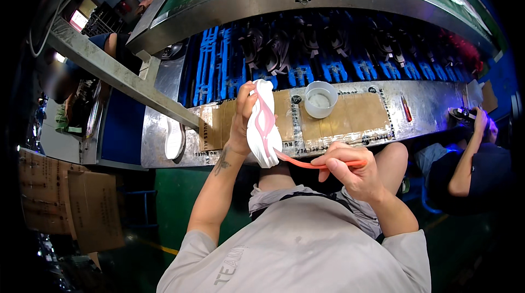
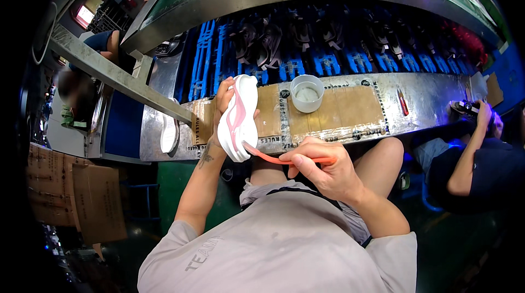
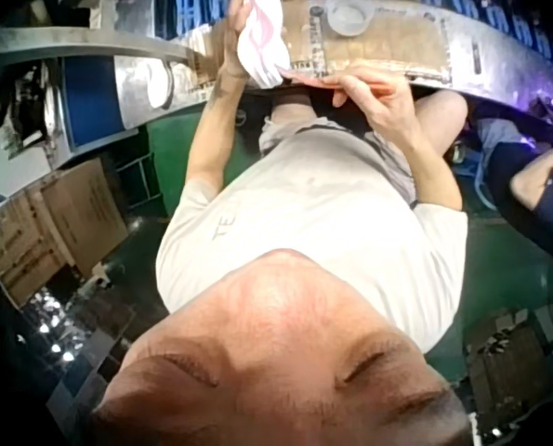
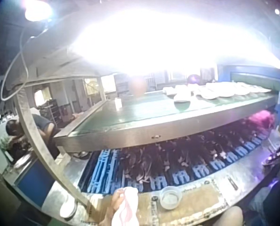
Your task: The person dips a brush into a container of adhesive, applies it across shoe soles by hand, and places the soles onto an upper conveyor.
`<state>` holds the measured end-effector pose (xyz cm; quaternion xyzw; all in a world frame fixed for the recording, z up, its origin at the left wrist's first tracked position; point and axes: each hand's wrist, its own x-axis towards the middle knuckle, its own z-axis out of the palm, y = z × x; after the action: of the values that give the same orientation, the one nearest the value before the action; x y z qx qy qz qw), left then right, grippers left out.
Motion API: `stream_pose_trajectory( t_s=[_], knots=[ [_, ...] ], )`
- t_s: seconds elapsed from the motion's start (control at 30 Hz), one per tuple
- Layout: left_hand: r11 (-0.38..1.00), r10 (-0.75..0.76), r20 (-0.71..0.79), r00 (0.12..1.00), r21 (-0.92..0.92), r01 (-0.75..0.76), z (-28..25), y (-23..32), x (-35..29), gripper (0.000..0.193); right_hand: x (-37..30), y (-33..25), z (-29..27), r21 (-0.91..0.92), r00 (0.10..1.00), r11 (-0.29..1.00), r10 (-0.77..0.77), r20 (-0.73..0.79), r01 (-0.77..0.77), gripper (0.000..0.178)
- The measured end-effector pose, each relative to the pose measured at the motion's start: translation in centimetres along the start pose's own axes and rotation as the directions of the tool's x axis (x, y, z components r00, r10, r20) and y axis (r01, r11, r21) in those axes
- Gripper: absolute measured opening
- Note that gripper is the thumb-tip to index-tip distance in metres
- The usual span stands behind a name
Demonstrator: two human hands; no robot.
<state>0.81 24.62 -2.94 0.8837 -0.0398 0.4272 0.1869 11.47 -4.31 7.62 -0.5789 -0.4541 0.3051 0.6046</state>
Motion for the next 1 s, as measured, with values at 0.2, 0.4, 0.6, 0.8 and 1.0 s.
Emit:
stream_pose_trajectory(
  t_s=[0.2,0.4,0.6,0.8,1.0],
  knots=[
    [0.988,-0.124,0.054,0.991,0.095,0.119,0.8,0.0,-1.5,0.091,0.8,-1.3,1.7,0.348,0.975,0.923,0.206,-0.087,-0.164,0.031],
    [0.969,-0.098,-0.046,0.994,0.221,0.106,1.0,0.7,-3.0,0.088,3.1,0.1,2.0,0.507,0.948,0.857,0.227,-0.222,-0.086,0.039],
    [0.772,-0.536,0.297,0.791,-0.207,0.601,-0.3,2.4,-5.7,0.077,4.2,3.8,-0.3,0.449,0.905,0.894,0.189,-0.382,0.003,0.038],
    [-0.354,-0.837,0.518,0.177,-0.759,0.546,-2.3,0.5,-12.9,0.05,3.8,10.7,-4.7,0.211,0.82,0.977,0.111,-0.561,0.012,0.035],
    [-0.153,-0.838,0.496,0.229,-0.615,0.774,-6.8,3.7,-10.2,0.058,1.1,17.7,-7.8,0.098,0.71,0.994,0.096,-0.698,-0.038,0.031]
  ],
)
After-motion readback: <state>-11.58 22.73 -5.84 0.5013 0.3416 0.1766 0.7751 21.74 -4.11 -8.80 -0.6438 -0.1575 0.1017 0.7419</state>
